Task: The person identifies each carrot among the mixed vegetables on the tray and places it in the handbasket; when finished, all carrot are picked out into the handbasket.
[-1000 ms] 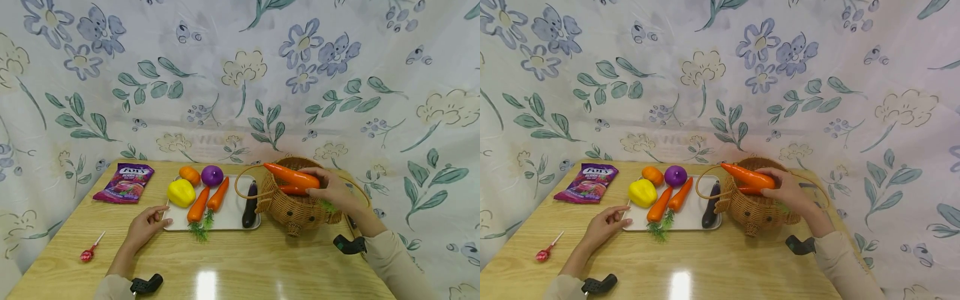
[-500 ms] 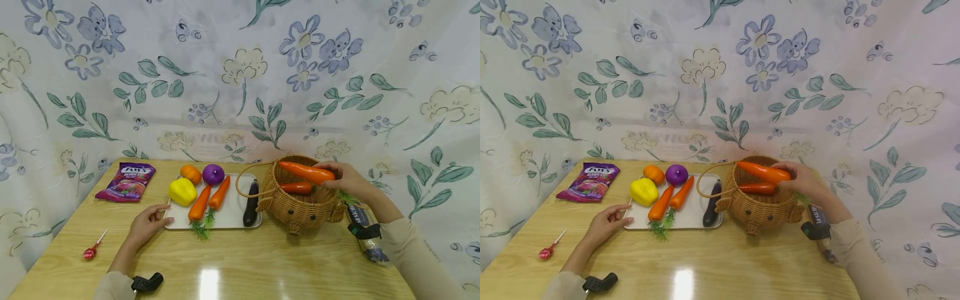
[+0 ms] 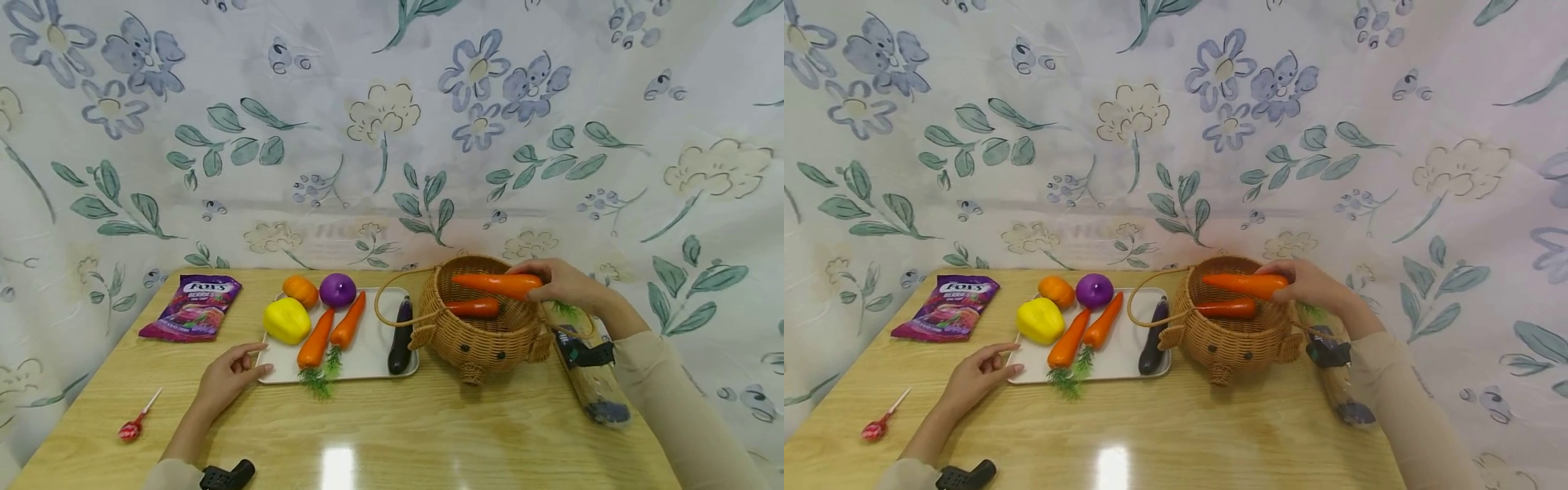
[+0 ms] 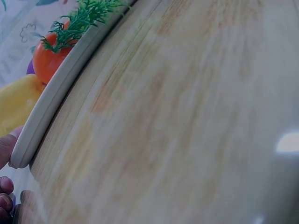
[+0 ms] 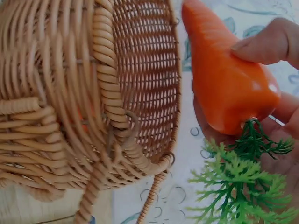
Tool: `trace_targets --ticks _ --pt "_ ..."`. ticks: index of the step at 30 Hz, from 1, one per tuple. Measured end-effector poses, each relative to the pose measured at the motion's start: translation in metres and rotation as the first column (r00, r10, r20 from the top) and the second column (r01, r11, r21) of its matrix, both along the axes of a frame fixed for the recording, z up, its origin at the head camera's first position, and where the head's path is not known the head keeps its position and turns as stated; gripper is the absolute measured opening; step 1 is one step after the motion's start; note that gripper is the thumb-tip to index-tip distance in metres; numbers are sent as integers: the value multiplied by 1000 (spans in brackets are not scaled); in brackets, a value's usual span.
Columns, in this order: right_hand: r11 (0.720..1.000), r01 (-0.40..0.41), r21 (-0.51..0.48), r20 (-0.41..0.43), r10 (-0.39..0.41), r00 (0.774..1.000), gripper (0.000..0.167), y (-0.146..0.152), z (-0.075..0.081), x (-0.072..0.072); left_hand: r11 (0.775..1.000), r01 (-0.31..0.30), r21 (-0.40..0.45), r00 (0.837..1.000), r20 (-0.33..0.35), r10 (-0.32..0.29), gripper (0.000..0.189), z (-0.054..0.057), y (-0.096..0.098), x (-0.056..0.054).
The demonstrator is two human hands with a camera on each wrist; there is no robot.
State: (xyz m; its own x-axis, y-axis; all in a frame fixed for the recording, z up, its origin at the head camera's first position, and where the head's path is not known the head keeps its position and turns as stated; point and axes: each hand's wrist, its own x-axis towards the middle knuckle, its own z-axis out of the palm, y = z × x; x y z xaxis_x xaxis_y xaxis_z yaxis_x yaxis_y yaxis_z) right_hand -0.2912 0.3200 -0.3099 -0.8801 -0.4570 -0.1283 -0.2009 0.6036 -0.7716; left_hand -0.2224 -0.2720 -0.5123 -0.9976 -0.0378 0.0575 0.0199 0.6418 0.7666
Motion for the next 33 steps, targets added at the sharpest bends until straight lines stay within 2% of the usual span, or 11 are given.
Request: trace_targets --ticks 7,14,18,33 --pt "994 -55 90 39 52 998 52 -9 4 -19 1000 -9 -9 1000 15 9 50 1 -3 1" --pt "986 -61 157 89 47 995 59 -21 3 -39 1000 -16 -2 999 33 16 51 0 -5 0" --pt "984 -67 165 103 51 993 58 -22 -4 -50 1000 -12 -4 999 33 12 51 0 -5 -1" --pt "983 -54 174 120 33 992 50 -31 -21 -69 1000 -15 5 999 35 15 51 1 0 -2"
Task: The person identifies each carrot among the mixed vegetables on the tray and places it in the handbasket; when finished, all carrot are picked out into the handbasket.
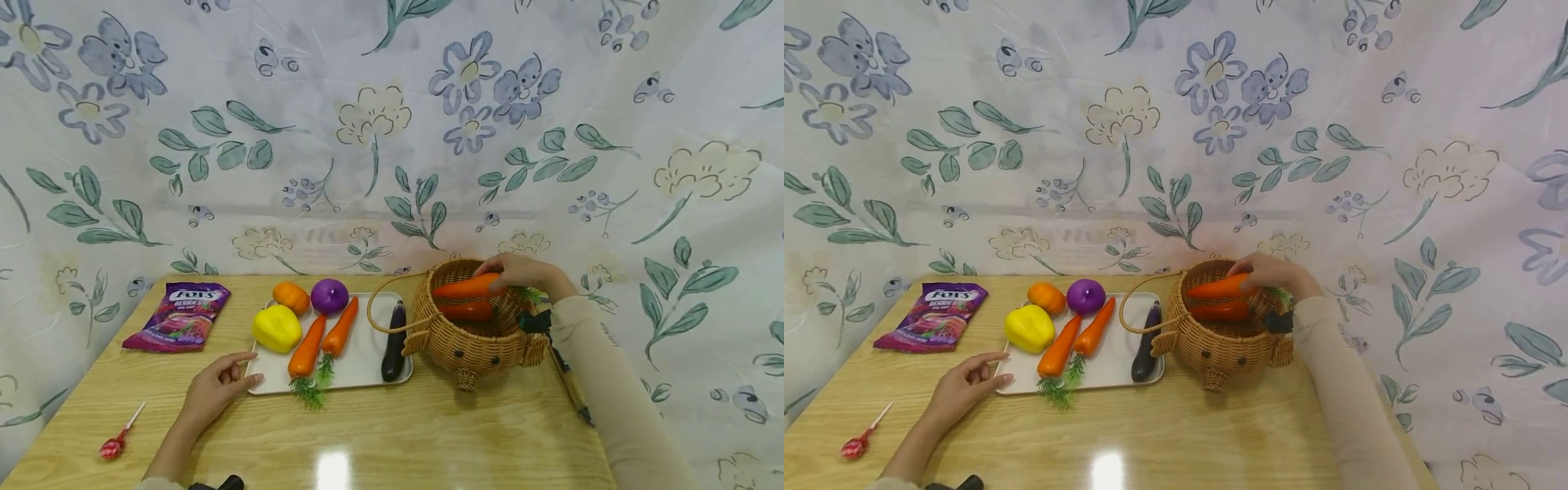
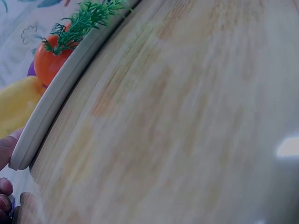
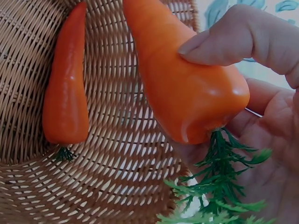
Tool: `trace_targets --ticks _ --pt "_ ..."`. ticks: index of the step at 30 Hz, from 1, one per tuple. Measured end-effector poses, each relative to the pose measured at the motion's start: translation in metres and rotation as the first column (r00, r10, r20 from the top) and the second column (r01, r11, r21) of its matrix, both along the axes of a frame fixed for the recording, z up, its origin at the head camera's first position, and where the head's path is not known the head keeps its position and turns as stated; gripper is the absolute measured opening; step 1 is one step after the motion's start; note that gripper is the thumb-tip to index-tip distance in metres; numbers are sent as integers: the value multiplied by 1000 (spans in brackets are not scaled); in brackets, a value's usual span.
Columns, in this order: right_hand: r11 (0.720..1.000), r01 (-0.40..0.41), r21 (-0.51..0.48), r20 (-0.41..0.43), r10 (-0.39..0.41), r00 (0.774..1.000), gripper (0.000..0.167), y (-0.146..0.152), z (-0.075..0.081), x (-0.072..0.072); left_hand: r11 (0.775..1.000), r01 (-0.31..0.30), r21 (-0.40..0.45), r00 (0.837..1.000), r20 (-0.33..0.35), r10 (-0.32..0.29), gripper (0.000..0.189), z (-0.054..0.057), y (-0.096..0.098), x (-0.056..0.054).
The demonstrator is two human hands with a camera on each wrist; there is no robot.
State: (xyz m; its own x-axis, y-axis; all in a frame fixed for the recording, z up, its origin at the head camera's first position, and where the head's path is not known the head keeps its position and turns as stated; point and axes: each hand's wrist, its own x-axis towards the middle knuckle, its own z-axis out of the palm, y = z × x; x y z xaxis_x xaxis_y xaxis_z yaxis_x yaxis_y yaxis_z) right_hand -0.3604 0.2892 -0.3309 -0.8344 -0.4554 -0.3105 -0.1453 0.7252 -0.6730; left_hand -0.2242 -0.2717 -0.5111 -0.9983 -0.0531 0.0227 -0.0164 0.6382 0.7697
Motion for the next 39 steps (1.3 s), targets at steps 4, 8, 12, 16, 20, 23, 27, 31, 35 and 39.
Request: trace_targets --ticks 4,8,12,16,20,23,27,31,35,39 --pt "1000 6 15 4 -6 1000 51 -5 -4 -5 1000 -12 7 1000 2 12 51 0 -1 1" --pt "1000 9 24 1 -9 1000 52 -10 -6 -12 1000 -20 6 1000 -5 20 50 0 -1 3" --pt "999 -16 29 -17 16 1000 52 -16 -12 -19 1000 -25 4 1000 -7 25 50 0 -2 3" --pt "1000 -17 22 -12 17 1000 52 -18 -20 -24 1000 -24 6 1000 -13 24 49 -1 -2 3" --pt "1000 10 14 -1 -10 1000 51 -20 -25 -24 1000 -22 6 1000 -20 22 48 -2 -2 3" --pt "1000 20 22 -9 -20 1000 49 -20 -28 -24 1000 -23 5 999 -28 23 48 -2 -2 2" --pt "1000 14 22 -21 -14 1000 47 -18 -33 -26 1000 -22 2 999 -48 22 46 -2 -2 1" --pt "1000 -1 15 -23 2 1000 41 -16 -40 -30 1000 -23 0 998 -58 23 45 -2 -2 0" --pt "998 -59 8 -60 60 996 32 -13 -48 -35 1000 -25 10 998 -55 26 44 -3 -1 0" --pt "993 -72 90 -99 80 992 27 -16 -55 -35 1000 -26 17 998 -60 27 42 -5 0 0"
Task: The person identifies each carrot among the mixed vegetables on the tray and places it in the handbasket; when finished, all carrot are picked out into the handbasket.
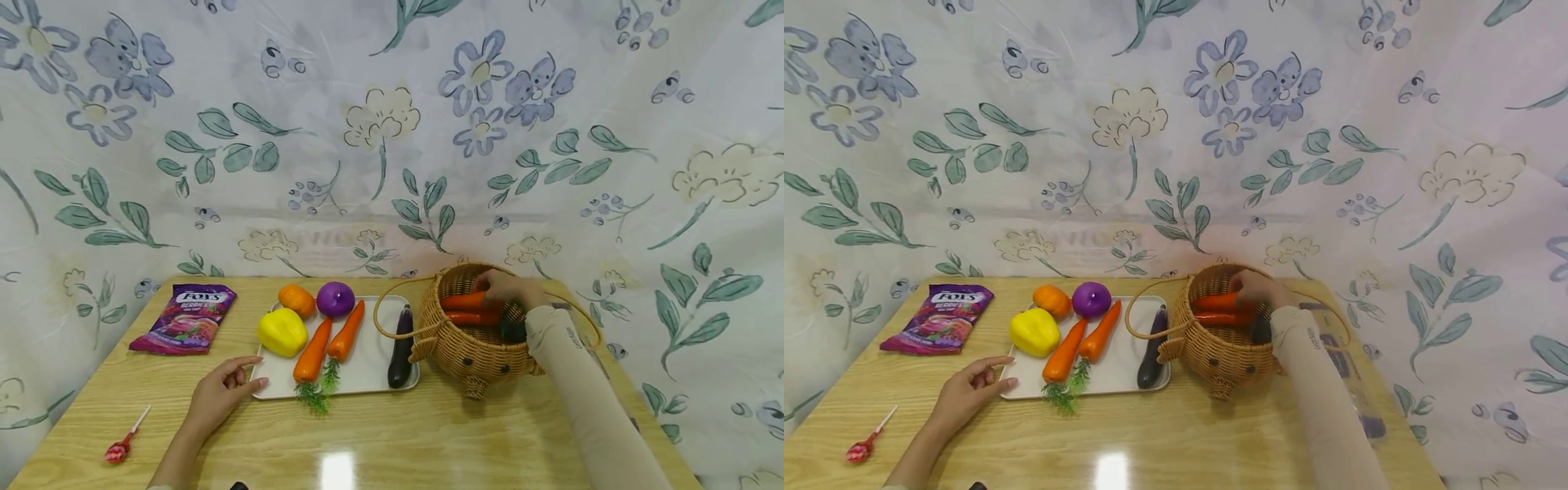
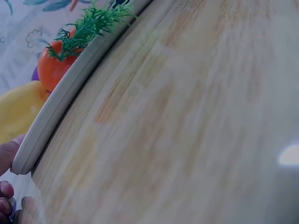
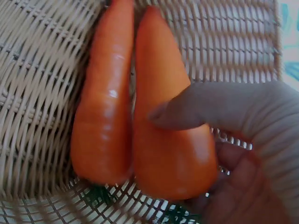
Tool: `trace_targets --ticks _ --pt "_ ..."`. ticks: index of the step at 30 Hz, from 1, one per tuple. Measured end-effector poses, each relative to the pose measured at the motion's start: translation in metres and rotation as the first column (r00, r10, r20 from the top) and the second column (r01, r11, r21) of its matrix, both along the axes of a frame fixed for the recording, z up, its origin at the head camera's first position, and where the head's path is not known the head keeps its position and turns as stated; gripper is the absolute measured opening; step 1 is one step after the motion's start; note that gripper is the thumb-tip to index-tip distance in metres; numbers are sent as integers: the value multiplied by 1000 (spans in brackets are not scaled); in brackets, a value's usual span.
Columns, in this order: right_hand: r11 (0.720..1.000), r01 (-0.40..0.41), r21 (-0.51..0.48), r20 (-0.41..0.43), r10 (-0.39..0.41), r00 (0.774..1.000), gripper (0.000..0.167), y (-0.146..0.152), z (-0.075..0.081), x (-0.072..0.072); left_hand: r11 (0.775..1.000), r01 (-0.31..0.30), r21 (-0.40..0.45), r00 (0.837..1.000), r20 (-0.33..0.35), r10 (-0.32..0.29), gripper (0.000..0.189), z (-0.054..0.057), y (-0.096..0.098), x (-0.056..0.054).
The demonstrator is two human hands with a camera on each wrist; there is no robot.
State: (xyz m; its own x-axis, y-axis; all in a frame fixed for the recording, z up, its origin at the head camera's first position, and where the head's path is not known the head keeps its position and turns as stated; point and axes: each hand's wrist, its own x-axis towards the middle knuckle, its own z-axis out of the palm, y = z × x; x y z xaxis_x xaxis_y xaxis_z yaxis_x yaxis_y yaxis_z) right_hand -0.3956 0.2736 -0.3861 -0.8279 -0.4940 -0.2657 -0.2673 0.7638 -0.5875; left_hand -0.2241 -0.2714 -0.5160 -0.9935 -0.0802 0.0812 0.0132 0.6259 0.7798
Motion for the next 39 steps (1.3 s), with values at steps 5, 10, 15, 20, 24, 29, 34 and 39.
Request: trace_targets --ticks 5,10,15,20,24,29,34,39 --pt "989 67 130 -45 -62 997 30 -10 0 10 1000 -2 3 1000 -7 2 41 0 1 1" --pt "988 74 137 -91 -62 994 34 -9 -3 8 1000 -8 -4 1000 -7 8 42 1 1 3" --pt "987 87 133 -98 -74 992 41 -9 -7 7 1000 -12 -17 1000 -7 12 42 3 -1 4" --pt "987 74 144 -57 -66 996 44 -12 -7 10 1000 -12 -15 1000 -7 12 42 5 -2 6" --pt "989 44 138 -46 -38 998 42 -14 -6 11 1000 -20 -15 1000 -1 20 43 5 -2 7" --pt "993 17 113 -54 -10 998 38 -15 -5 11 999 -24 -24 1000 0 24 43 4 -1 8" --pt "997 3 71 -42 0 999 39 -16 -2 9 1000 -5 -23 1000 -30 4 42 3 1 6" --pt "998 -5 64 -19 6 1000 48 -18 8 9 1000 20 -19 999 -42 -21 43 1 1 3"
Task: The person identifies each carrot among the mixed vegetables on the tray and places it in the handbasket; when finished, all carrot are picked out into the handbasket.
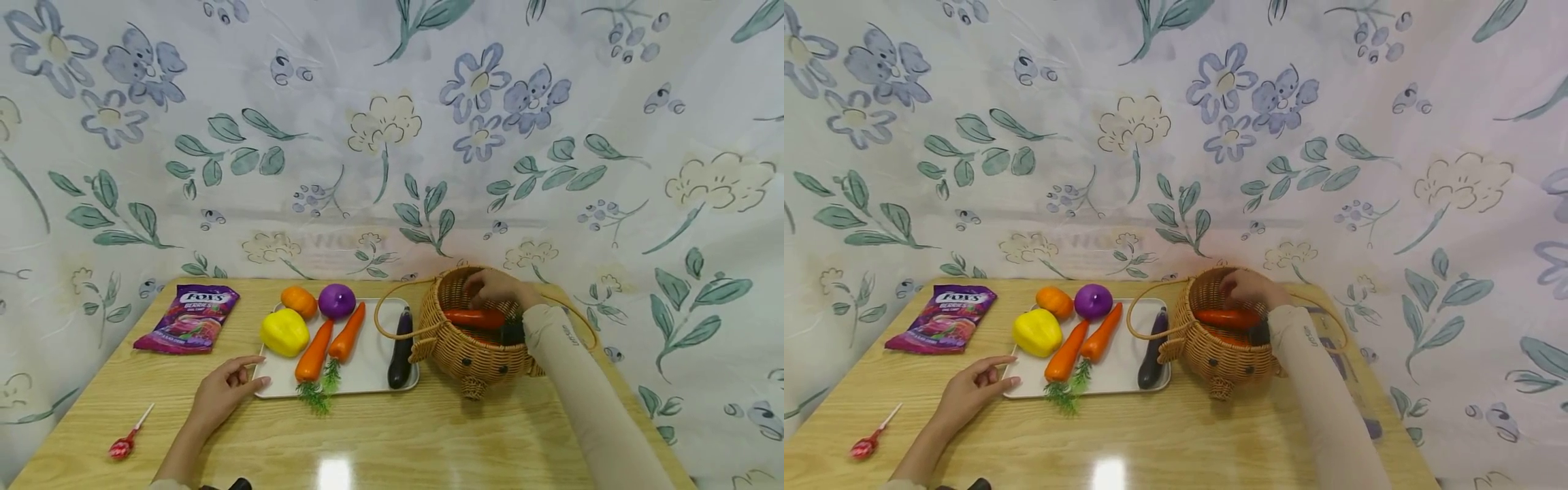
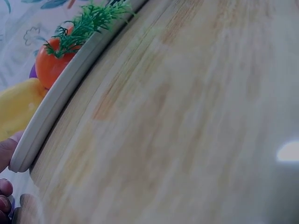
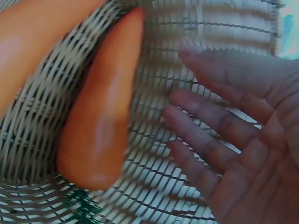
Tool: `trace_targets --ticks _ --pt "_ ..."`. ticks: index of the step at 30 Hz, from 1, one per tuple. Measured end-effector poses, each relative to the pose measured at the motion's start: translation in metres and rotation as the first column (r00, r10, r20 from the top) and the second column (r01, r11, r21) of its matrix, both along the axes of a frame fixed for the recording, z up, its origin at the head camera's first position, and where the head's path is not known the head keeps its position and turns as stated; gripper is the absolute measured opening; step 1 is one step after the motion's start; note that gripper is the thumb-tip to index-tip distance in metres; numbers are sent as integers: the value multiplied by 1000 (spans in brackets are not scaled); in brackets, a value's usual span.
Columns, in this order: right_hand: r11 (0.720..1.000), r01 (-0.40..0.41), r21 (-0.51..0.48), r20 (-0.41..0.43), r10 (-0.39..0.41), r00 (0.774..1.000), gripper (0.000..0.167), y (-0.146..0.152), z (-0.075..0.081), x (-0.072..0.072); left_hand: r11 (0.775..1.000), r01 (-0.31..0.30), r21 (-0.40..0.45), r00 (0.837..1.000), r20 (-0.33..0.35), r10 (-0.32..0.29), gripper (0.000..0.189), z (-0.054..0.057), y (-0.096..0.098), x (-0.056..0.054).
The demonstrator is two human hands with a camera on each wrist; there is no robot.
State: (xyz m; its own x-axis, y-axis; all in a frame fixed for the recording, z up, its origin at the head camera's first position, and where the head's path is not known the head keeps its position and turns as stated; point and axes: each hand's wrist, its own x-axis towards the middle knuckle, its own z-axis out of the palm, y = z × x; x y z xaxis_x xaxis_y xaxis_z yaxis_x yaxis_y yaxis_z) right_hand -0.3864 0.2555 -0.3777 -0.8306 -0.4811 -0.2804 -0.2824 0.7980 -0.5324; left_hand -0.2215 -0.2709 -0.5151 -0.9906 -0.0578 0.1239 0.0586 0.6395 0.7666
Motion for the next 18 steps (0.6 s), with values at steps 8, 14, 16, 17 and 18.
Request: trace_targets --ticks 8,14,16,17,18 --pt "997 -6 -80 -54 2 999 50 -11 29 25 999 35 8 998 53 -35 47 1 -8 1" --pt "980 23 -198 -214 -66 975 42 -31 45 66 995 89 37 989 111 -93 47 9 -6 -3" --pt "970 31 -242 -267 -97 959 40 -43 47 82 995 98 34 987 123 -102 47 12 -5 -4" --pt "963 34 -267 -285 -113 952 39 -50 48 90 994 108 30 986 125 -111 47 13 -4 -4" --pt "957 35 -287 -305 -126 944 37 -57 49 98 993 117 29 985 125 -120 47 14 -4 -4"
